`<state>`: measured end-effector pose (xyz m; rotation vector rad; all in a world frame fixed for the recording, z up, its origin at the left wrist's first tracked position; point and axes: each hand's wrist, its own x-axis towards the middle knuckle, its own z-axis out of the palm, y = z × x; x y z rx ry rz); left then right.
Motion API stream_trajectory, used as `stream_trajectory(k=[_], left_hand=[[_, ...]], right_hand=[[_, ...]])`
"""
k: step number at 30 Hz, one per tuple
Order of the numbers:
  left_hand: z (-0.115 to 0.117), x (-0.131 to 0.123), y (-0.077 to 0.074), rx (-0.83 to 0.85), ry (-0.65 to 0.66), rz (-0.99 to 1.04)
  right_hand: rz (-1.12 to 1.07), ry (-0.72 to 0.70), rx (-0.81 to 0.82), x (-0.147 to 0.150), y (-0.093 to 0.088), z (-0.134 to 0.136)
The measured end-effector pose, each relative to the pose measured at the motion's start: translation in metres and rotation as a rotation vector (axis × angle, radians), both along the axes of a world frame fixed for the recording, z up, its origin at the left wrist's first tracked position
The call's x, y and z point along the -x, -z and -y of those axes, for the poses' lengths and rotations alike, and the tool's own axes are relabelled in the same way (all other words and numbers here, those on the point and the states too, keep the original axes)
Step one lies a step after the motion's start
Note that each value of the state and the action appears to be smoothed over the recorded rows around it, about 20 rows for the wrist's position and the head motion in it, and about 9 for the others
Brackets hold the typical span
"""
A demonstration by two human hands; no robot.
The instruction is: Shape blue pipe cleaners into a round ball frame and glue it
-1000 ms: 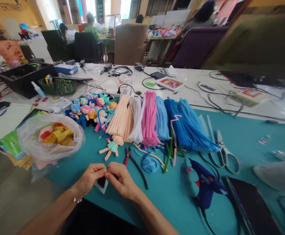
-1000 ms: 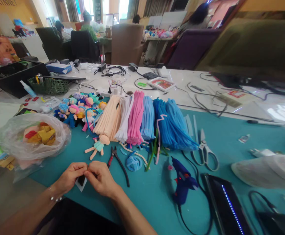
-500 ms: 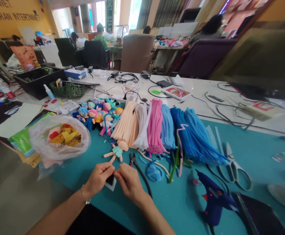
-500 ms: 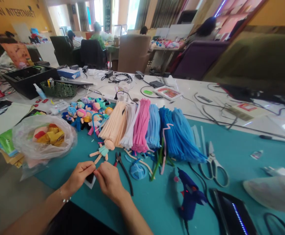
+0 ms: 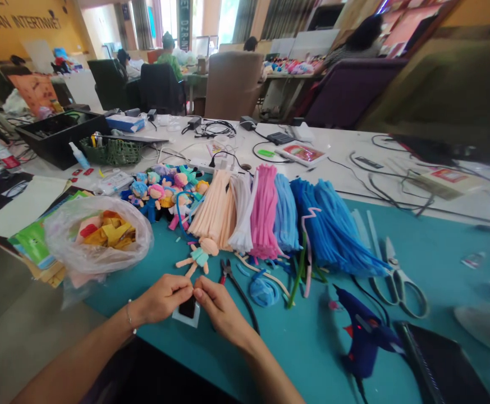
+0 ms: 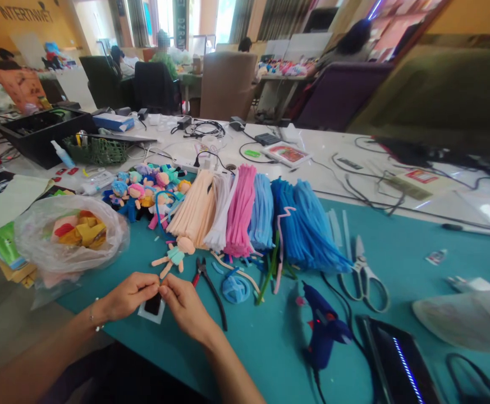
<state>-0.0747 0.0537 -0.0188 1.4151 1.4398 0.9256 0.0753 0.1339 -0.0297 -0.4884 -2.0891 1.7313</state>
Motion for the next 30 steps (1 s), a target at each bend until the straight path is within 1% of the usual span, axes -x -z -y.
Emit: stream_trajectory(k=[4,6,7,9,12,14,16,18,23,25,27,28,30], left_hand=[[-0.008,0.007,-0.002,0.017,0.08,0.031],[-0.011,0.008,-0.003,-0.015,0.108,-0.018],[-0.013,0.007,-0.004,-0.06,0.113,-0.068],[-0.016,0.005,-0.005,-0.234,0.105,-0.216],[-0.021,0.0,-0.005,-0.635,0.045,-0.506],[-0.025,-0.003,-0.005,-0.849,-0.004,-0.671],[-0.027,-0.005,-0.005,-0.981,-0.044,-0.783],[-0.029,-0.005,-0.006,-1.063,-0.07,-0.846],[-0.027,-0.004,-0.006,-1.127,-0.109,-0.865],[-0.025,-0.003,-0.006,-1.116,-0.131,-0.835],[-0.022,-0.001,-0.005,-1.041,-0.146,-0.751],[-0.019,0.0,-0.006,-0.974,-0.145,-0.676],[-0.012,0.002,-0.007,-0.789,-0.125,-0.476]], right_hand=[[-0.035,0.007,0.082,-0.001,0.0,-0.001],[-0.054,0.032,0.126,-0.001,0.002,-0.001],[-0.064,0.057,0.155,0.0,0.003,0.0],[-0.093,0.134,0.241,0.003,0.008,0.001],[-0.161,0.276,0.445,0.011,0.017,0.004],[-0.211,0.361,0.568,0.017,0.021,0.006],[-0.245,0.413,0.641,0.023,0.023,0.007],[-0.264,0.431,0.679,0.028,0.02,0.009],[-0.329,0.476,0.779,0.037,0.007,0.015],[-0.34,0.457,0.856,0.037,0.003,0.016],[-0.317,0.398,0.915,0.034,0.001,0.017],[-0.291,0.359,0.91,0.031,0.0,0.016],[-0.238,0.29,0.816,0.023,-0.002,0.015]])
